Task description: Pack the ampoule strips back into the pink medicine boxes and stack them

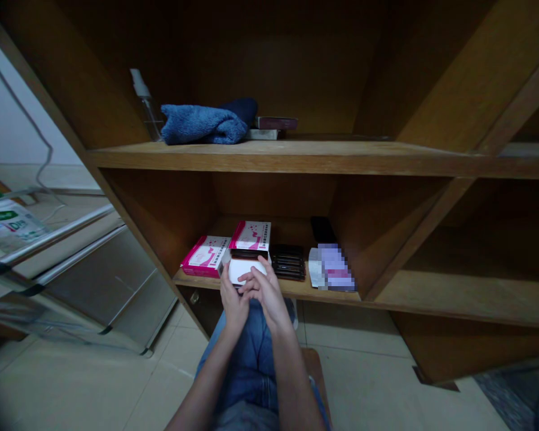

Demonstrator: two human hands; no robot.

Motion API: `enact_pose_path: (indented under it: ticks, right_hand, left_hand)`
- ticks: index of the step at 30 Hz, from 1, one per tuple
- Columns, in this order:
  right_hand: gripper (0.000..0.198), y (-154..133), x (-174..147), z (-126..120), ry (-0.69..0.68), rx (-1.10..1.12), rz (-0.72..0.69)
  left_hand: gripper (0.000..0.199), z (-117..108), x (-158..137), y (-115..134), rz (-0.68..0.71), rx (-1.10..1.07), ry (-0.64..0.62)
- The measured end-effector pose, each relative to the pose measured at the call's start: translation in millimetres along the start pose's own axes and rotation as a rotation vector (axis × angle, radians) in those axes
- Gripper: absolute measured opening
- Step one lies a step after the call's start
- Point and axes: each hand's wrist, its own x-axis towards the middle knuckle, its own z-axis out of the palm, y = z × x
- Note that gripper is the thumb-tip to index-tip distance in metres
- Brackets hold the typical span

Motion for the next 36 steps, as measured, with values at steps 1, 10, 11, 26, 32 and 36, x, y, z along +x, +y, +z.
enact_pose_path:
  ticks: [1,10,11,26,32,36]
  right_hand:
    - [0.064,0.5,-0.3,3.2,0.021,0.041,-0.005]
    - [0.030,-4.3,2.6,12.0,0.224,0.312,0.074]
    - [0.028,-5.5,3.5,12.5,0.221,0.337,0.100]
    - [0.034,1.4,6.8,15.4,0.175,0.408,0.055]
    - [0.036,1.5,3.3,13.2,0.166,0.456,0.041]
    - [0.037,3.2,4.7,14.6,0.189,0.394,0.051]
  left_hand:
    - [0.069,0.0,0.0,0.4,0.002,-0.002,0.003]
    - [0.067,0.3,2.0,6.4,-0.047,0.019,0.010]
    - [0.067,0.5,2.1,6.2,-0.042,0.021,0.014]
    - [0.070,0.8,2.5,2.9,0.000,0.012,0.025]
    - [0.071,1.9,1.5,1.9,-0.012,0.037,0.026]
    - [0.070,3.0,0.7,0.5,0.002,0.032,0.039]
